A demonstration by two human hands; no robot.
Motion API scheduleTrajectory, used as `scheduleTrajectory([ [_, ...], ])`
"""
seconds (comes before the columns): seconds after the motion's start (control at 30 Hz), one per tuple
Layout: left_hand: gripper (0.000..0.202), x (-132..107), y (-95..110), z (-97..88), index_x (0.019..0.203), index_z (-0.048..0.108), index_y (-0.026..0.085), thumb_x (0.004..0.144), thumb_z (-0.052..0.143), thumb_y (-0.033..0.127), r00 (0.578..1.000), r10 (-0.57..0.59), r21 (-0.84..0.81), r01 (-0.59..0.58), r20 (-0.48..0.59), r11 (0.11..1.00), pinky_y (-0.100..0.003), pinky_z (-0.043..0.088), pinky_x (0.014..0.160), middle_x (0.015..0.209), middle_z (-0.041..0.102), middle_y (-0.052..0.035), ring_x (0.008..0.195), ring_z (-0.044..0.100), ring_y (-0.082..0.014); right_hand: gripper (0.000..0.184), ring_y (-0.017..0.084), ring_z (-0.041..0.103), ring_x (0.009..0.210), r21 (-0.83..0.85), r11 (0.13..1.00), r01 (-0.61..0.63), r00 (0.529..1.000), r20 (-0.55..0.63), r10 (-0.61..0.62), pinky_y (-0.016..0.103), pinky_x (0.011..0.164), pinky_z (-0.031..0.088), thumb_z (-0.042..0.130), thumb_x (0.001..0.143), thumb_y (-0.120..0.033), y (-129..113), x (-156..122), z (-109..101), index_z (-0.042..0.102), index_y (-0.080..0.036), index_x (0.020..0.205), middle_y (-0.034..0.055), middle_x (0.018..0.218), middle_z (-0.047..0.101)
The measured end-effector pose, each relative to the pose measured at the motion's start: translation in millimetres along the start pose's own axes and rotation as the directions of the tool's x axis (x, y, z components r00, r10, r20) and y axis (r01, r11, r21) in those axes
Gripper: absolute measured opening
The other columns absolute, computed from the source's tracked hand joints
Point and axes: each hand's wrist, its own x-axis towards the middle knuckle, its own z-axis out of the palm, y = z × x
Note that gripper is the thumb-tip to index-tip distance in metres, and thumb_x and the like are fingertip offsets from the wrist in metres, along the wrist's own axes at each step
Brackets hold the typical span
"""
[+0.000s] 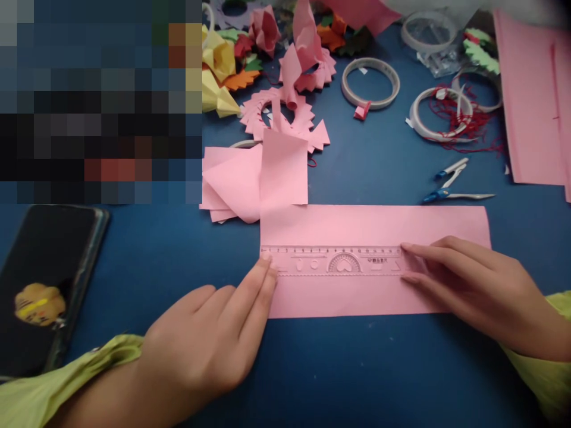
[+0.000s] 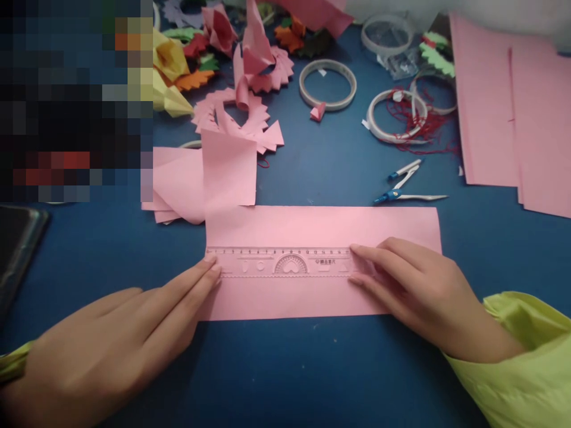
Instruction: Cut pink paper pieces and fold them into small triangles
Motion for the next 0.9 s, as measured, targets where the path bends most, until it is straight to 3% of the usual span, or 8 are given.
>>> scheduleTrajectory([
  [0.07,0.028,-2.3,1.2,2.9,0.100,0.065,0.001,0.084,0.042,0.002,1.000,0.009,0.000,-0.009,0.017,1.000,-0.034,0.047,0.039,0.101,0.069,-0.0239,0.049,0.062,-0.0196,0.031,0.020,0.058,0.069,0.004,1.000,0.000,1.000,-0.006,0.000,0.033,0.058,0.046,0.055,0.088,-0.039,-0.7,1.0,0.3,0.055,-0.030,0.117,0.0044,0.085,0.063],
  [0.23,0.033,-8.7,4.1,10.2,0.104,0.063,0.002,0.081,0.039,-0.003,0.996,-0.054,0.042,0.057,-0.068,0.998,-0.035,0.044,0.046,0.106,0.068,-0.0226,0.057,0.063,-0.0207,0.029,0.018,0.056,0.066,0.007,1.000,-0.022,1.000,0.002,0.022,0.031,0.057,0.044,0.054,0.089,-0.039,-1.9,2.2,0.1,0.056,-0.028,0.116,0.0037,0.081,0.060],
  [0.47,0.037,-9.0,2.9,8.2,0.107,0.061,0.003,0.083,0.035,-0.006,0.991,-0.081,0.011,0.082,-0.103,0.997,-0.034,0.037,0.054,0.107,0.069,-0.0178,0.065,0.063,-0.0196,0.030,0.014,0.052,0.066,-0.022,0.999,0.030,0.999,-0.013,-0.031,0.027,0.058,0.041,0.057,0.089,-0.034,-2.2,2.9,-0.5,0.057,-0.018,0.114,0.0030,0.079,0.056],
  [0.9,0.045,-14.3,4.5,11.5,0.116,0.057,0.008,0.083,0.029,-0.003,0.991,-0.119,0.005,0.120,-0.057,0.993,-0.034,0.035,0.055,0.116,0.066,-0.0142,0.058,0.056,-0.0163,0.028,0.014,0.053,0.068,-0.027,0.998,0.051,0.999,-0.015,-0.052,0.026,0.060,0.041,0.058,0.088,-0.032,-2.1,3.4,-0.7,0.057,-0.016,0.111,0.0036,0.081,0.057],
])
